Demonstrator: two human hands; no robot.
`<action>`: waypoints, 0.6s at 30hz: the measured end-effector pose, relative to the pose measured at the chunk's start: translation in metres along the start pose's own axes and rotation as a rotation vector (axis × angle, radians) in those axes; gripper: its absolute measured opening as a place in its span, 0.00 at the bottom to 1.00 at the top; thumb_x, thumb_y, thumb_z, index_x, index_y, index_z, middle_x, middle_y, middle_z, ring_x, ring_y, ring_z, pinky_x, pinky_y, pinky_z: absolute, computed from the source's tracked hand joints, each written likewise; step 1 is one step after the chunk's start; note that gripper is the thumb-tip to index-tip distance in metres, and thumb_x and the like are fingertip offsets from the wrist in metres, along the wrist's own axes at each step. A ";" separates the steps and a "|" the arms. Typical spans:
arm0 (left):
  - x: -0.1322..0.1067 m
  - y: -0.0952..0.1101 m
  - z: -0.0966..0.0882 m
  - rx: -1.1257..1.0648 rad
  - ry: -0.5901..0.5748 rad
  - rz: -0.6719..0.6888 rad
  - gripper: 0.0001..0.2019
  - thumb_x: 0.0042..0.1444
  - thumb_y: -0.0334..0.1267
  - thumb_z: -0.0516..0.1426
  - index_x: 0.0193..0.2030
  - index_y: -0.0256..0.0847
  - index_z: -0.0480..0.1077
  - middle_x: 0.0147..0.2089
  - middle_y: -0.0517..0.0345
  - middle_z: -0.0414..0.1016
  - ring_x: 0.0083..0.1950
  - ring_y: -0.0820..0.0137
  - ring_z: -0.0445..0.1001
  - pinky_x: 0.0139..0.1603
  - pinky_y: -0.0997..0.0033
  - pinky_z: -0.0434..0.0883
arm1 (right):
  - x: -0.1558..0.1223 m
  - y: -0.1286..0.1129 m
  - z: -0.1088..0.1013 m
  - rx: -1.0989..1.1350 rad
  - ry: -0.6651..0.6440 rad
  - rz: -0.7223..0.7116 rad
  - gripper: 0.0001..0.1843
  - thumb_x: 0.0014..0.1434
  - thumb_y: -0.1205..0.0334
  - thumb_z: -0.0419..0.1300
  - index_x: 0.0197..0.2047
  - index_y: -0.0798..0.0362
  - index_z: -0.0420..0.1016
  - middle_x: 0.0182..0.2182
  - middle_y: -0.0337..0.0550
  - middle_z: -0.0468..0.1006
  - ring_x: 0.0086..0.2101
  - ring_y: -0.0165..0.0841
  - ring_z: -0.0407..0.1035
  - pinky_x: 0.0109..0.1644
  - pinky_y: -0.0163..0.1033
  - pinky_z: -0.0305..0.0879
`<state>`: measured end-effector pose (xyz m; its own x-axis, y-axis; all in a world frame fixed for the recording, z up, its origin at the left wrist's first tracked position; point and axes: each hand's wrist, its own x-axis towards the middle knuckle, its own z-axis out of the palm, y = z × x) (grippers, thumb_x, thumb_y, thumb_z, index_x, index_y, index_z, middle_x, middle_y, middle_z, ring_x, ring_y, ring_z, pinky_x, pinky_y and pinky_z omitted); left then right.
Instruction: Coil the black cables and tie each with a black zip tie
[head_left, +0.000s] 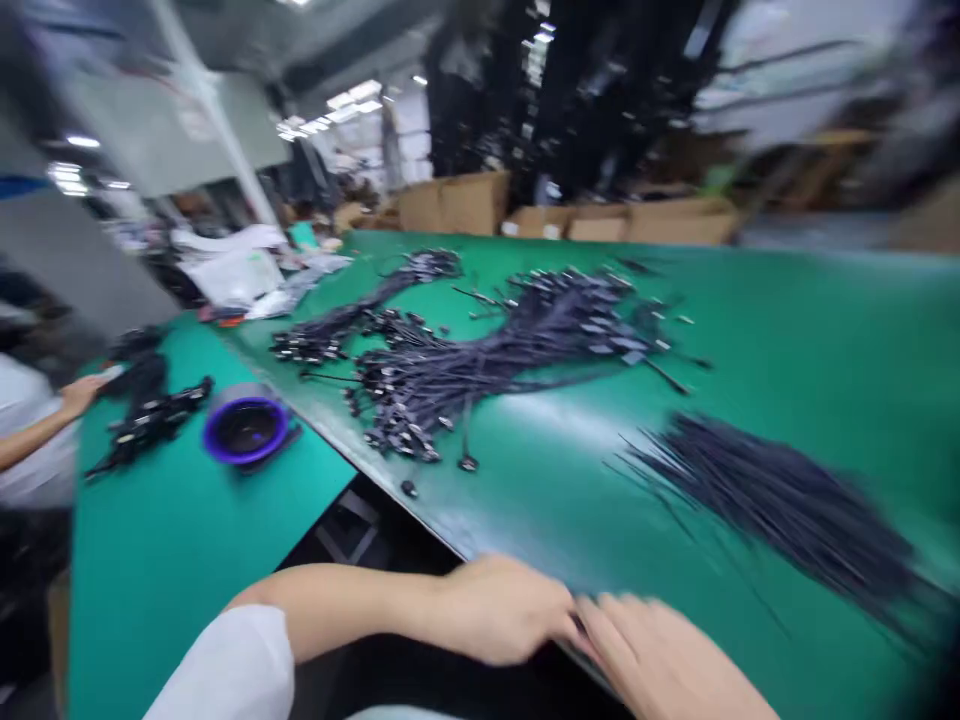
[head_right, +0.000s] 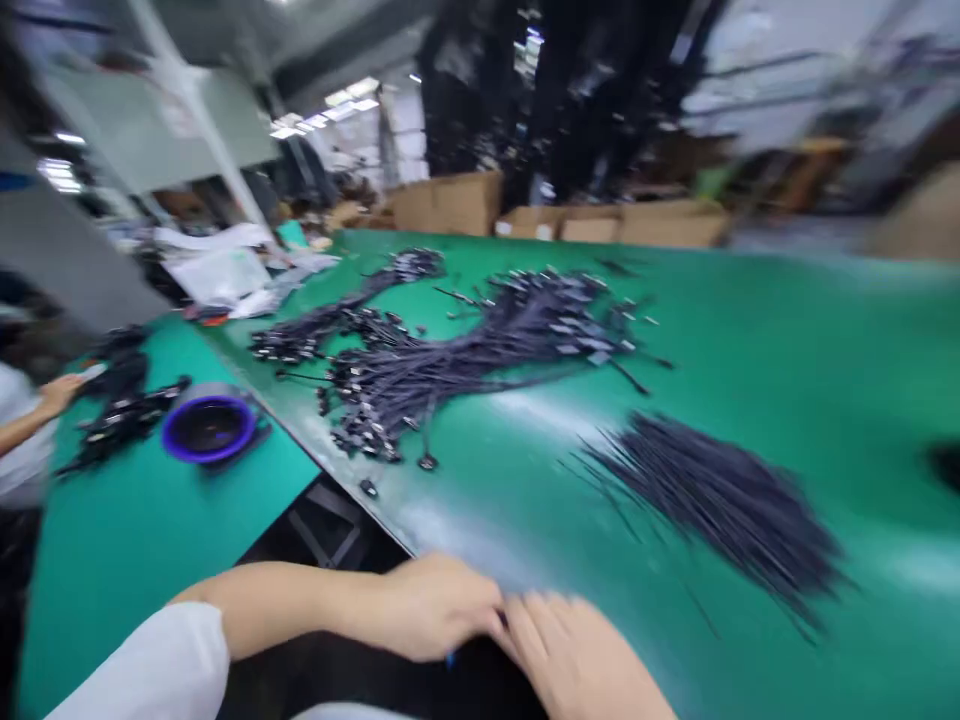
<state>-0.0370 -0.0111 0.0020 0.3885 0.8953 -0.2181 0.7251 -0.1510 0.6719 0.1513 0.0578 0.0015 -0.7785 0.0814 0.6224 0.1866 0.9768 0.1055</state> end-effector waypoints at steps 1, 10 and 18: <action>0.000 0.000 -0.001 -0.075 0.091 -0.001 0.12 0.64 0.39 0.47 0.34 0.40 0.70 0.36 0.54 0.76 0.39 0.66 0.73 0.41 0.69 0.68 | 0.001 0.006 -0.009 0.014 0.008 0.014 0.16 0.68 0.67 0.44 0.41 0.53 0.73 0.32 0.45 0.78 0.32 0.34 0.72 0.39 0.41 0.67; 0.021 -0.035 0.010 -0.757 0.406 -0.188 0.18 0.63 0.51 0.49 0.35 0.38 0.67 0.23 0.66 0.56 0.25 0.74 0.56 0.29 0.73 0.56 | -0.066 0.181 -0.024 -0.162 -0.118 1.030 0.13 0.64 0.64 0.51 0.46 0.54 0.75 0.46 0.51 0.75 0.47 0.39 0.69 0.52 0.44 0.65; 0.024 -0.031 0.012 -0.927 0.482 -0.175 0.19 0.61 0.53 0.53 0.34 0.37 0.68 0.23 0.66 0.55 0.25 0.77 0.55 0.27 0.74 0.55 | -0.086 0.219 -0.004 -0.338 -0.094 1.130 0.12 0.62 0.64 0.49 0.37 0.57 0.73 0.42 0.56 0.72 0.41 0.42 0.65 0.46 0.44 0.59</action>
<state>-0.0431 0.0104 -0.0325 -0.0937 0.9760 -0.1968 -0.0476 0.1930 0.9800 0.2610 0.2643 -0.0258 -0.1084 0.8934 0.4359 0.9353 0.2403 -0.2599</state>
